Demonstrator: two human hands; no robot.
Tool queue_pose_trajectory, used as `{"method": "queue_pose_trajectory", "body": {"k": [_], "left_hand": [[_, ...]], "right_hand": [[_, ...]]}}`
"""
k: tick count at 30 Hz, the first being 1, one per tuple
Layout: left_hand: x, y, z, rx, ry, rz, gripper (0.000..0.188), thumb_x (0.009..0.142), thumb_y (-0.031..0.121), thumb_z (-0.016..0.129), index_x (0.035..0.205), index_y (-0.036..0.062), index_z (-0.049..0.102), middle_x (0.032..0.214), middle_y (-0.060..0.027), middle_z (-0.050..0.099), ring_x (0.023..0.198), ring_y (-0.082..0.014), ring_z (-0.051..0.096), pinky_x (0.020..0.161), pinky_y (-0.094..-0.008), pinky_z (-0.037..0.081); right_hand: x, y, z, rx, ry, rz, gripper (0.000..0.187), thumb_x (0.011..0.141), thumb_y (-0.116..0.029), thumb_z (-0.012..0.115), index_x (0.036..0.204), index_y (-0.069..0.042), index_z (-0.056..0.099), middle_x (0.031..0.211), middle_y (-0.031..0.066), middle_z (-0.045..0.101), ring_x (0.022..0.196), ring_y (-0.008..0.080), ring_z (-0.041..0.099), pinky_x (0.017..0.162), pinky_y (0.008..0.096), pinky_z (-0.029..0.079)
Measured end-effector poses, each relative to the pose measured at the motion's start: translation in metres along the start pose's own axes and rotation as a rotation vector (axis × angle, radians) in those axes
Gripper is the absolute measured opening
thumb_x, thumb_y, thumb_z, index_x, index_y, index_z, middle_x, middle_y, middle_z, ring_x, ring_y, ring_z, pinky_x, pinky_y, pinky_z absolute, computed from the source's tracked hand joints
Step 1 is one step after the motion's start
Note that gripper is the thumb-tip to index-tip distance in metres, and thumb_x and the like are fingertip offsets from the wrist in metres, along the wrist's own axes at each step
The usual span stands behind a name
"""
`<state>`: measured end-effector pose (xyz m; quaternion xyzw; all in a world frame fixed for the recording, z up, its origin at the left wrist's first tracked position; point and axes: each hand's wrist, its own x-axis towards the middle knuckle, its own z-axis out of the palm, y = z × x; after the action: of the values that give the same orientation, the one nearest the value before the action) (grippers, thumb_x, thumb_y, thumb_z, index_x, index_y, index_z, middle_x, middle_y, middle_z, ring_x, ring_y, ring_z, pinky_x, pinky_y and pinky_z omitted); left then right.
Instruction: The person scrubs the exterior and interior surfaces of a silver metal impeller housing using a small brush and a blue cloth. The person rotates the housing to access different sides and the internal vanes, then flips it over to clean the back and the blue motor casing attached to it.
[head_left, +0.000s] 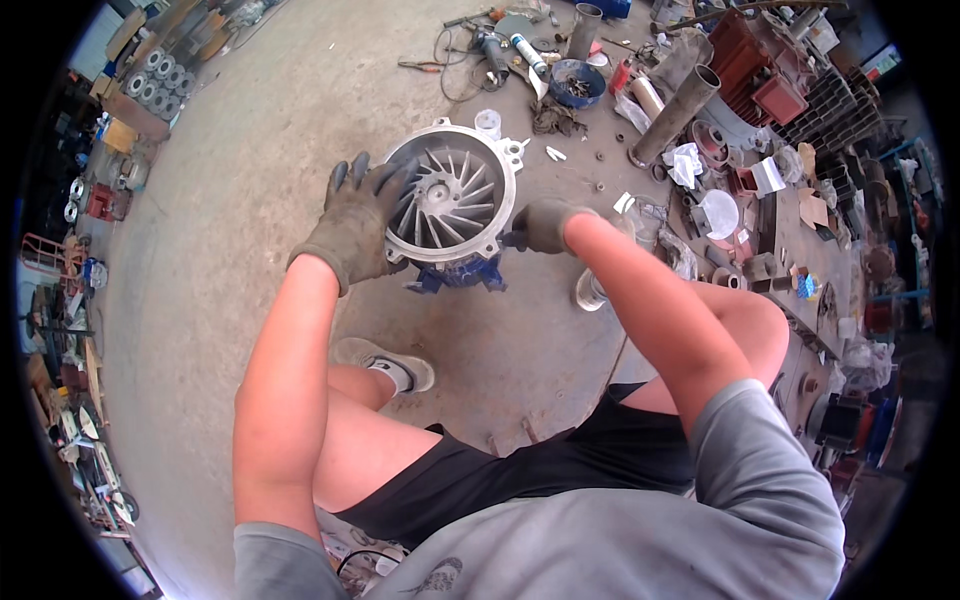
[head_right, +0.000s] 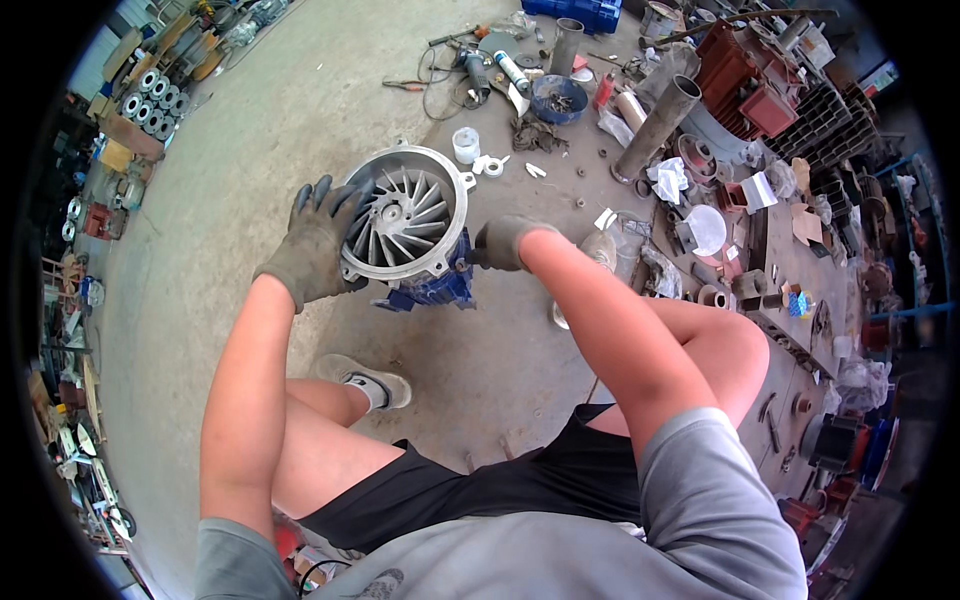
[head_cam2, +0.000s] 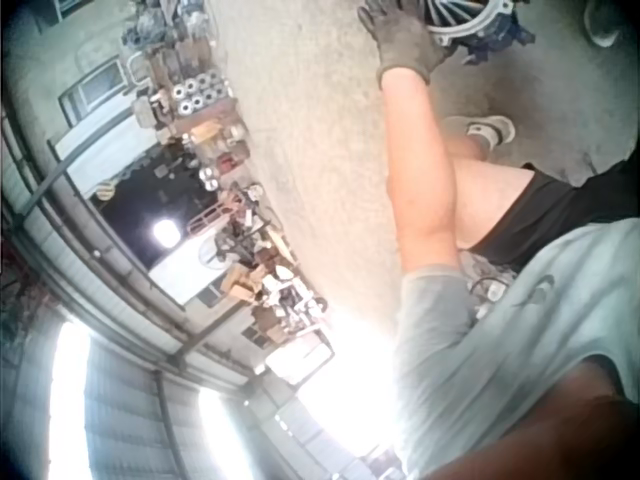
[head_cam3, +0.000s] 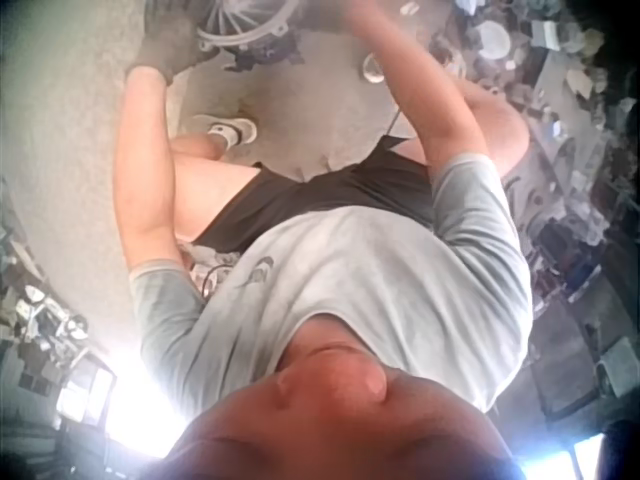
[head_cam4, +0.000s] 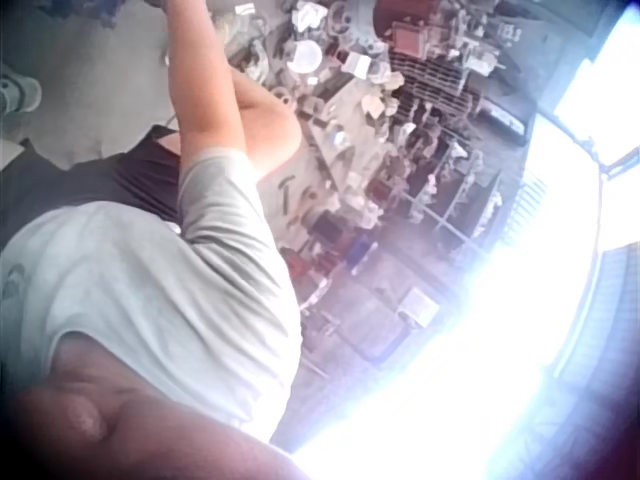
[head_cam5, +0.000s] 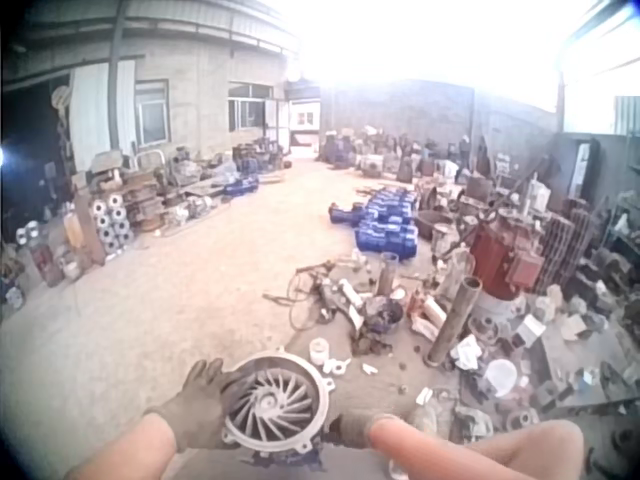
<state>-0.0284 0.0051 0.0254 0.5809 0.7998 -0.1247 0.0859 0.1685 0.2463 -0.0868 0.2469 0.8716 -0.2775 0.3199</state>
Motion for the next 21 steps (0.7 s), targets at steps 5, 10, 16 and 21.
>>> {"method": "queue_pose_trajectory", "body": {"k": [5, 10, 16, 21], "left_hand": [[0.002, -0.001, 0.006, 0.002, 0.011, 0.012, 0.134, 0.072, 0.05, 0.098, 0.177, 0.0053, 0.028, 0.178, -0.0222, 0.036, 0.17, -0.0486, 0.021, 0.142, -0.0585, 0.016], [0.007, -0.001, 0.008, 0.004, 0.015, 0.03, 0.132, 0.072, 0.053, 0.098, 0.174, 0.0004, 0.032, 0.176, -0.026, 0.038, 0.169, -0.0505, 0.024, 0.142, -0.0586, 0.018], [0.005, -0.007, 0.012, 0.016, 0.006, 0.021, 0.134, 0.073, 0.056, 0.097, 0.176, 0.0028, 0.029, 0.175, -0.0254, 0.038, 0.169, -0.0507, 0.022, 0.141, -0.0593, 0.016], [0.003, -0.003, 0.004, -0.004, -0.01, 0.019, 0.135, 0.074, 0.053, 0.095, 0.178, 0.0077, 0.024, 0.177, -0.0222, 0.036, 0.17, -0.05, 0.02, 0.142, -0.0588, 0.015]], "right_hand": [[-0.02, 0.006, 0.083, 0.482, 0.283, 0.129, 0.048, 0.111, -0.055, 0.062, 0.119, -0.014, 0.086, 0.107, 0.0111, 0.086, 0.099, 0.0311, 0.081, 0.094, 0.0466, 0.061], [-0.006, -0.058, 0.178, 1.36, 0.522, 0.35, 0.043, 0.115, -0.045, 0.059, 0.124, -0.009, 0.08, 0.1, 0.0177, 0.084, 0.091, 0.0332, 0.082, 0.085, 0.0483, 0.062], [-0.024, -0.022, 0.16, 0.918, 0.511, 0.218, 0.052, 0.113, -0.054, 0.059, 0.13, -0.011, 0.081, 0.109, 0.019, 0.084, 0.104, 0.037, 0.082, 0.094, 0.0497, 0.061], [-0.026, 0.007, 0.092, 0.507, 0.302, 0.107, 0.054, 0.111, -0.06, 0.059, 0.127, -0.014, 0.084, 0.113, 0.0145, 0.085, 0.109, 0.0367, 0.081, 0.098, 0.0485, 0.061]]}}
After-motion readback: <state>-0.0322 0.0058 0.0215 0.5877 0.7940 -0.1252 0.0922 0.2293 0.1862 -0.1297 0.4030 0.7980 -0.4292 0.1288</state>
